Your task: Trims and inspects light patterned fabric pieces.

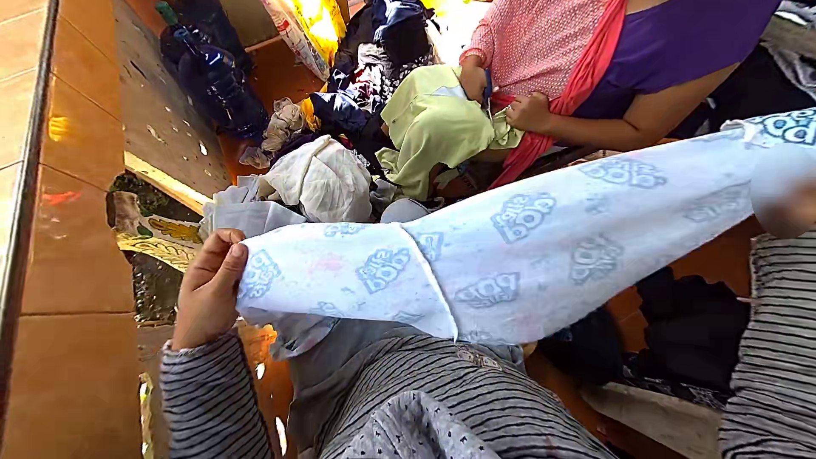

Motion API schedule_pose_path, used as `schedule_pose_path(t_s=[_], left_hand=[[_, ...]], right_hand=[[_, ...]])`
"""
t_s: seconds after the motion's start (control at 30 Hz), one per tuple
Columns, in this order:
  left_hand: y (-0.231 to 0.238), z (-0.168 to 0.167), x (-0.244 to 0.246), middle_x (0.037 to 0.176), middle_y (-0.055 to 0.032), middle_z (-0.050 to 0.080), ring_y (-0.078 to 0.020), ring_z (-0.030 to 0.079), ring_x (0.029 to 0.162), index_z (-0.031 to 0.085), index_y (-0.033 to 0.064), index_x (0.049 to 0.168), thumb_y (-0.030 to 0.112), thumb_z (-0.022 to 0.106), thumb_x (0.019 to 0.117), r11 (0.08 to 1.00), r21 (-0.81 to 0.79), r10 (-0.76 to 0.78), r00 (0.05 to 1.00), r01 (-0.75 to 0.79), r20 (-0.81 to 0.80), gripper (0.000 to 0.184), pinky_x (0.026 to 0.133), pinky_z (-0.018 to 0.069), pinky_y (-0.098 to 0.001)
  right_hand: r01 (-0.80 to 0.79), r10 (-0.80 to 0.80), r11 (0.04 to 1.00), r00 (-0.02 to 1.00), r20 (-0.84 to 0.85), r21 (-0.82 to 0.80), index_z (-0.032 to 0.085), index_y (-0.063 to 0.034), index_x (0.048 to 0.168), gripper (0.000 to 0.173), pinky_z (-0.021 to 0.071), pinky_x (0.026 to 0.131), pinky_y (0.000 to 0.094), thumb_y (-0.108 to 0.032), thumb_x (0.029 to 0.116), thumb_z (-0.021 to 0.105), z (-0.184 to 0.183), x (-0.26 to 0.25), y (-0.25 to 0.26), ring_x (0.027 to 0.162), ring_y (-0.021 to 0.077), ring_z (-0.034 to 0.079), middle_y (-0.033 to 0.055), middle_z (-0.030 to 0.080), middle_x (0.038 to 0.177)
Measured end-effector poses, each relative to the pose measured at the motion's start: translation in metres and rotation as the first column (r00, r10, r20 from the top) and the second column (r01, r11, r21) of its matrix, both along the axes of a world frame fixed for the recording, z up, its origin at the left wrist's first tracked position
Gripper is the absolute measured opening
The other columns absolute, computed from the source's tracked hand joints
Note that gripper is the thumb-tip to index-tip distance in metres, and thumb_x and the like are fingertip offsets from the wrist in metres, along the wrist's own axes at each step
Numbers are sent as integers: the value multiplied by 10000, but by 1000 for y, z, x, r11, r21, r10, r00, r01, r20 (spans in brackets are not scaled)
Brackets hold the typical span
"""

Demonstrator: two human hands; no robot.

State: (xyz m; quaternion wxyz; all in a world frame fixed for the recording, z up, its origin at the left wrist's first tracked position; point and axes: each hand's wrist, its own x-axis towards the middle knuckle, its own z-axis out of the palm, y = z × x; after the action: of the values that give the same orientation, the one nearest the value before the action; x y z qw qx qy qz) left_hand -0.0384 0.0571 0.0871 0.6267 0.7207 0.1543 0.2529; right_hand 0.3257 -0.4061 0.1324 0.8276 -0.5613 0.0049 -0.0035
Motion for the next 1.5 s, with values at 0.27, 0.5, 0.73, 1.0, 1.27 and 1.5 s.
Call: schedule_pose_path(t_s=[0.27, 0.5, 0.73, 1.0, 1.27, 1.5], left_hand=[[-51, -108, 72, 1327, -261, 607, -331, 602, 1238, 571, -93, 1314, 106, 599, 1001, 895, 432, 267, 913, -115, -310, 372, 1054, 489, -479], [-158, -144, 97, 1493, -104, 574, -412, 492, 1403, 596, 91, 1445, 307, 588, 1011, 550, 710, -206, 895, 440, -396, 485, 1117, 369, -649], [-158, -140, 98, 1600, -119, 441, -470, 362, 1467, 507, 234, 1535, 390, 498, 1022, 558, 618, -214, 815, 554, -538, 536, 1132, 318, -659], [-142, -160, 41, 1203, -174, 684, -400, 613, 1197, 752, 128, 1052, 300, 776, 879, 666, 616, -269, 905, 421, -328, 245, 1028, 477, -582], [-150, -111, 70, 794, -127, 659, -224, 652, 661, 636, -40, 1052, 247, 637, 1011, 810, 485, -251, 942, 330, -222, 290, 622, 568, -400], [-49, -51, 82, 1038, -242, 658, -407, 674, 905, 733, -7, 985, -34, 758, 757, 654, 754, 291, 938, -53, -187, 231, 741, 576, -571]], right_hand=[[77, -187, 770, 976, -108, -633, 492, -37, 1332, 398, 569, 728, 270, -174, 994, 653, -111, 23, -24, 822, 81, 646, 45, 599, 1081], [-167, 162, 656, 984, -78, -736, 489, 101, 1294, 434, 584, 819, 321, -118, 970, 677, -161, -63, 45, 912, 140, 683, 166, 666, 1092], [-427, 492, 572, 862, -123, -701, 567, 57, 1205, 419, 599, 774, 286, -133, 884, 758, -184, -126, 98, 880, 129, 707, 129, 697, 1097], [-486, 753, 490, 654, 71, -724, 641, -8, 1132, 500, 537, 920, 321, -340, 798, 806, -185, -148, 104, 1071, 137, 662, 80, 723, 1139], [-322, 651, 567, 739, 174, -758, 661, 67, 974, 252, 585, 820, 389, -43, 762, 741, -176, -169, 154, 900, 215, 705, 154, 716, 947], [-273, 558, 740, 759, 335, -614, 560, -19, 1086, 385, 579, 714, 227, -27, 746, 739, -96, -95, 162, 803, 17, 647, -8, 656, 939]])
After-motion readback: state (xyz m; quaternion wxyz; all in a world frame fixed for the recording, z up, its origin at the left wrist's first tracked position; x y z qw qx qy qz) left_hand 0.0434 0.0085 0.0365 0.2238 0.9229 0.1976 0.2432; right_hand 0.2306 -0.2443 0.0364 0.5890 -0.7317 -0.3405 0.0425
